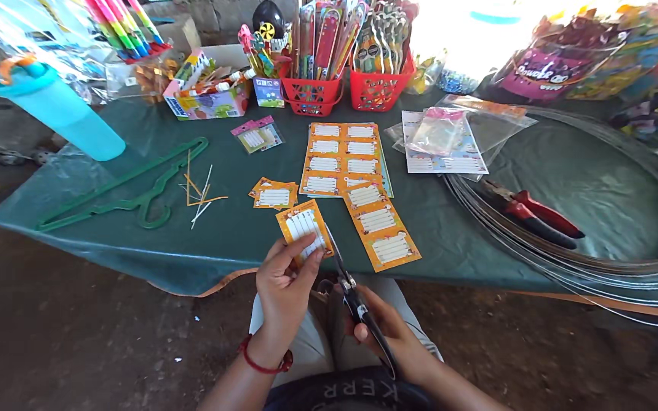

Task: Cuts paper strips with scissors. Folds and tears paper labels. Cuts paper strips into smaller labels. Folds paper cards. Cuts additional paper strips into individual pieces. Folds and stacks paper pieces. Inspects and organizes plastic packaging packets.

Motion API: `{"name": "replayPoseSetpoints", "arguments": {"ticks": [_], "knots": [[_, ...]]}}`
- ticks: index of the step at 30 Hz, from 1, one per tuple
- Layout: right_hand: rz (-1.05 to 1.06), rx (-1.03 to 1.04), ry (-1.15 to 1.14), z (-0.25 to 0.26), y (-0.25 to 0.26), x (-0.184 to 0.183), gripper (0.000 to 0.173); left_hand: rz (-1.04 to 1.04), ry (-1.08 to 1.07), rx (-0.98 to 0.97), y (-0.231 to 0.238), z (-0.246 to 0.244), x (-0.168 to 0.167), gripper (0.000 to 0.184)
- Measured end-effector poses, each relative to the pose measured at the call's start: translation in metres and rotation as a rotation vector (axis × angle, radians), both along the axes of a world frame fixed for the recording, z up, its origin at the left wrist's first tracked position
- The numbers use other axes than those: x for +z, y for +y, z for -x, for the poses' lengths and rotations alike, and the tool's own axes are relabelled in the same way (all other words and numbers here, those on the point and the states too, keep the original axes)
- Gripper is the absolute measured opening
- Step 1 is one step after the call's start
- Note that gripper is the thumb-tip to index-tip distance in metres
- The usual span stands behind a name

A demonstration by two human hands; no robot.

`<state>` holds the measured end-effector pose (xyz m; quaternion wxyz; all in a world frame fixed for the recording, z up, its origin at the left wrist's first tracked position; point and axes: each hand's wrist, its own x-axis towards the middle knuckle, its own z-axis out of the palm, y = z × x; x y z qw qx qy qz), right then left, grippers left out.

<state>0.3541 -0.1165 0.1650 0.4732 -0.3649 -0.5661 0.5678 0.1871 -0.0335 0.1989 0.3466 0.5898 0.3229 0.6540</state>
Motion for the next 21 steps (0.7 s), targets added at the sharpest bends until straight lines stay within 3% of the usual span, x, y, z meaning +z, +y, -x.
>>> {"name": "replayPoseSetpoints", "arguments": {"ticks": [21], "knots": [[0.001,-0.013,0.033,0.0032,-0.0017,-0.0027,0.079,-0.004,-0.021,-0.001,0.0001,-0.0006,-0.0006,0.023]]}}
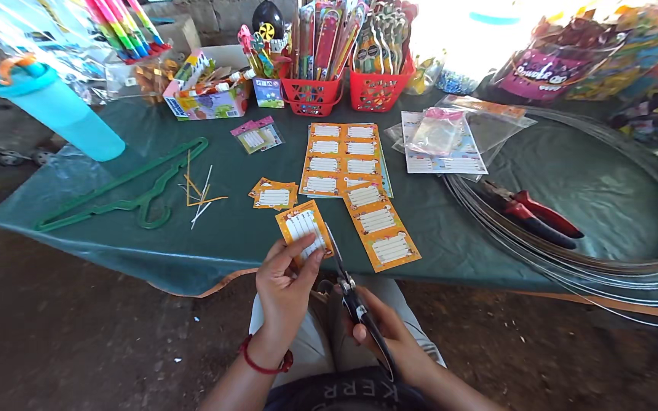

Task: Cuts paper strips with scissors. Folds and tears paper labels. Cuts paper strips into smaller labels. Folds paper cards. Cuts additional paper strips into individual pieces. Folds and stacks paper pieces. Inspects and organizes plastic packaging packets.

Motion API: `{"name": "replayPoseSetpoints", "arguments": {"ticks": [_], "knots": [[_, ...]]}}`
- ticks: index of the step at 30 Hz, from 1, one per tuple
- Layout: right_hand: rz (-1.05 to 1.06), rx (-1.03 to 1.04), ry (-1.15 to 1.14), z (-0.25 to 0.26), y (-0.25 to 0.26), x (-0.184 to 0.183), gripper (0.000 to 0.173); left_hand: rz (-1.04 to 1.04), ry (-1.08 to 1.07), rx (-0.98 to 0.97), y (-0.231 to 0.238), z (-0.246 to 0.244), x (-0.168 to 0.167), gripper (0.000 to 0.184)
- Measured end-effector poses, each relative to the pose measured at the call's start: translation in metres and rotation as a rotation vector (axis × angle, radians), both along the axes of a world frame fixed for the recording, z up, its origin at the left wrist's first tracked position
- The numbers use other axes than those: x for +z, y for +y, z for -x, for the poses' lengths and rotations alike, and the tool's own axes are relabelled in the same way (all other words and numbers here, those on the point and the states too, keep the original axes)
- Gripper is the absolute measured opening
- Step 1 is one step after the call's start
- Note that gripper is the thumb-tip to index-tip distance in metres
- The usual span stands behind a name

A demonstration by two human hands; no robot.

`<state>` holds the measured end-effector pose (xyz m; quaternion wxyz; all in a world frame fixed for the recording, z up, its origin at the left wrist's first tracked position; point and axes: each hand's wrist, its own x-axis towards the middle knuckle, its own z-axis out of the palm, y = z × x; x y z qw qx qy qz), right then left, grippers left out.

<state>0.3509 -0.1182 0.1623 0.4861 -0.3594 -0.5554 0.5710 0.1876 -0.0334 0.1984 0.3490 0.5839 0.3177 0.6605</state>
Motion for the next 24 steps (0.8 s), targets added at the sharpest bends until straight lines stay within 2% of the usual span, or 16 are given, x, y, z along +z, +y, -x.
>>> {"name": "replayPoseSetpoints", "arguments": {"ticks": [18,24], "knots": [[-0.019,-0.015,0.012,0.0013,-0.0005,-0.0001,0.075,0.003,0.003,0.001,-0.0004,0.0006,0.0,0.023],[0.003,-0.007,0.01,0.0006,-0.0017,0.0017,0.078,0.026,0.005,-0.002,0.0027,0.0054,0.0003,0.017]]}}
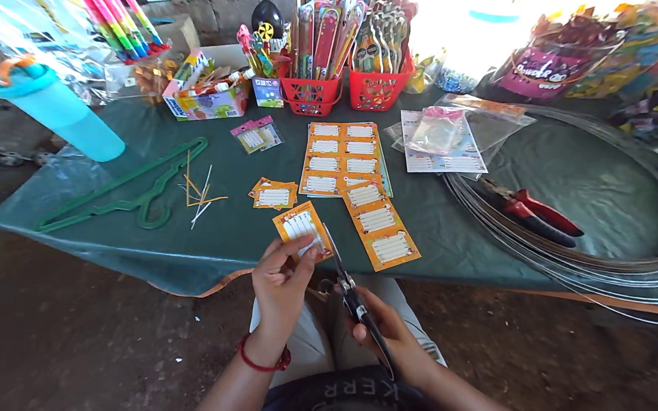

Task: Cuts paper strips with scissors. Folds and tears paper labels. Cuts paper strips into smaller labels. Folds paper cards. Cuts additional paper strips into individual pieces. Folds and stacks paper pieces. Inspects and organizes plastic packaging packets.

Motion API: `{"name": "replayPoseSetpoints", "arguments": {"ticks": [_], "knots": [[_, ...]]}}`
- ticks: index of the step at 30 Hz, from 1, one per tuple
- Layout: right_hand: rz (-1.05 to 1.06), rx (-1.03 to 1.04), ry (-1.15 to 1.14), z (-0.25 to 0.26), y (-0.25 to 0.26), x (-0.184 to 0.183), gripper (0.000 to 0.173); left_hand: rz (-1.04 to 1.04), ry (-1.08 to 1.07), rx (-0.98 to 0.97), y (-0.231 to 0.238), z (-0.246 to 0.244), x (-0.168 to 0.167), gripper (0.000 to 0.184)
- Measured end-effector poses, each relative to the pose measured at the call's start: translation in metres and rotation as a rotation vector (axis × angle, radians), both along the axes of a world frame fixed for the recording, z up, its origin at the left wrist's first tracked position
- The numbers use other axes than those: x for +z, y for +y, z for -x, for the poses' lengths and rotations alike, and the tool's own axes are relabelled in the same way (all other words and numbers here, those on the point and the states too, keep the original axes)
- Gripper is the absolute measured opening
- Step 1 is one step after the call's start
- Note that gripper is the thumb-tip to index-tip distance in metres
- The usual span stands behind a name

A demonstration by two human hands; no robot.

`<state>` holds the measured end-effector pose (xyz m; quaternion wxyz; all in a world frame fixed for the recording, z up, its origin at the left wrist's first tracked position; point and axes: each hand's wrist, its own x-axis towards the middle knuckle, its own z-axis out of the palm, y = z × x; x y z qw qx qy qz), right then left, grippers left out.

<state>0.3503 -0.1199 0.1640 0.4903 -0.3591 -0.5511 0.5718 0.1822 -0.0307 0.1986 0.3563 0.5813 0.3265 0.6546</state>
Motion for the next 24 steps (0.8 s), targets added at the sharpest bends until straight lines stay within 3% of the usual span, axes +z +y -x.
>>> {"name": "replayPoseSetpoints", "arguments": {"ticks": [5,24], "knots": [[0.026,0.005,0.011,-0.0006,0.0,0.0012,0.084,-0.004,0.002,0.004,0.0012,0.0008,0.002,0.019],[0.019,0.011,-0.014,-0.0033,-0.0004,0.0031,0.082,-0.035,0.056,0.004,-0.0026,-0.0008,0.0051,0.019]]}}
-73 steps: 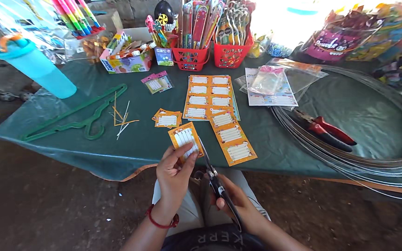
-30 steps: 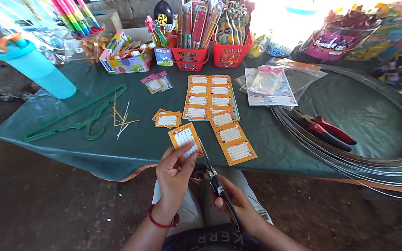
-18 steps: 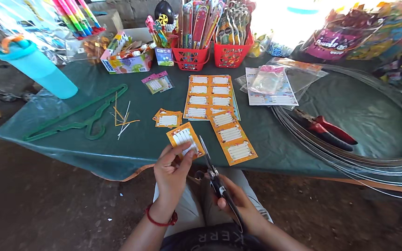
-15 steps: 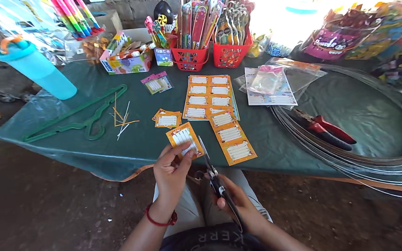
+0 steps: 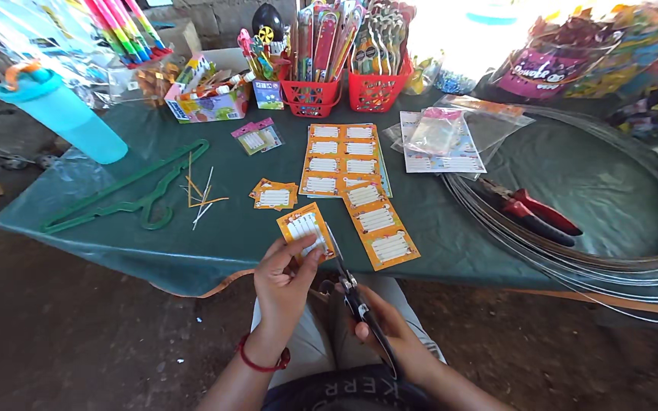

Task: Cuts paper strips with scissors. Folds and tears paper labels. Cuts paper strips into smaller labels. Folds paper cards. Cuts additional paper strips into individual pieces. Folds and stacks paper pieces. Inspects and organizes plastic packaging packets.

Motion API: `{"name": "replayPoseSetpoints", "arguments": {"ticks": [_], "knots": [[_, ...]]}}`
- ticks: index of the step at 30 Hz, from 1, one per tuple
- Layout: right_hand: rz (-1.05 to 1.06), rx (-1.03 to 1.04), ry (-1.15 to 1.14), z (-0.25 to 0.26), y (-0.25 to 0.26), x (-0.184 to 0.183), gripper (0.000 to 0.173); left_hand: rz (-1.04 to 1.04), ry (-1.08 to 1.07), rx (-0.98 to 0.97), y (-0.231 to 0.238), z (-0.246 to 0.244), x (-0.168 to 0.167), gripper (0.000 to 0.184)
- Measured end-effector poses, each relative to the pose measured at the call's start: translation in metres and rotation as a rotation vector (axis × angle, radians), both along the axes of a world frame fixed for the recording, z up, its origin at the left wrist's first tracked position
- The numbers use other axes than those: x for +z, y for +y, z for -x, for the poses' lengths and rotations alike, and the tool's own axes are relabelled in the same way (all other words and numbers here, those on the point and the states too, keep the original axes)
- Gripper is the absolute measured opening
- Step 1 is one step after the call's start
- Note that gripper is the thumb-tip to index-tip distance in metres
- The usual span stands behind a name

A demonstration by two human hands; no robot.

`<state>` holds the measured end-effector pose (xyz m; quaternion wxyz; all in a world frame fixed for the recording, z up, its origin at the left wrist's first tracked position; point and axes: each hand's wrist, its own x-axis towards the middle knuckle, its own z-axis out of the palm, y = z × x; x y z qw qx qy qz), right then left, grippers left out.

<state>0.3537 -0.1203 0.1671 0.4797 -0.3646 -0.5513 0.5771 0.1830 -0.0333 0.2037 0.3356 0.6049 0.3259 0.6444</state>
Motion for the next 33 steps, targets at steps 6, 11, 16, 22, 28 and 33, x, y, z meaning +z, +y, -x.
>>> {"name": "replayPoseSetpoints", "arguments": {"ticks": [6,11,16,22,28,33], "knots": [[-0.021,-0.015,0.018,0.0008,0.0002,-0.0034,0.081,-0.021,0.005,0.003,0.0,-0.0005,-0.0004,0.02],[-0.021,-0.021,0.023,0.0011,0.0005,-0.0038,0.08,-0.037,0.031,0.021,0.0001,-0.0004,0.0004,0.021],[-0.024,-0.032,0.018,0.0013,0.0005,-0.0044,0.076,-0.035,0.04,0.024,0.0002,0.0006,-0.0001,0.028],[-0.032,-0.042,0.019,0.0023,-0.0001,-0.0053,0.074,-0.05,0.03,0.02,0.0004,0.0003,-0.0015,0.029],[-0.029,-0.051,0.01,0.0031,-0.0004,-0.0047,0.073,-0.044,0.026,0.027,-0.0002,-0.0001,-0.0013,0.029],[-0.021,-0.058,0.018,0.0034,-0.0005,-0.0057,0.068,-0.04,0.026,0.02,-0.0002,0.0004,-0.0015,0.029]]}}
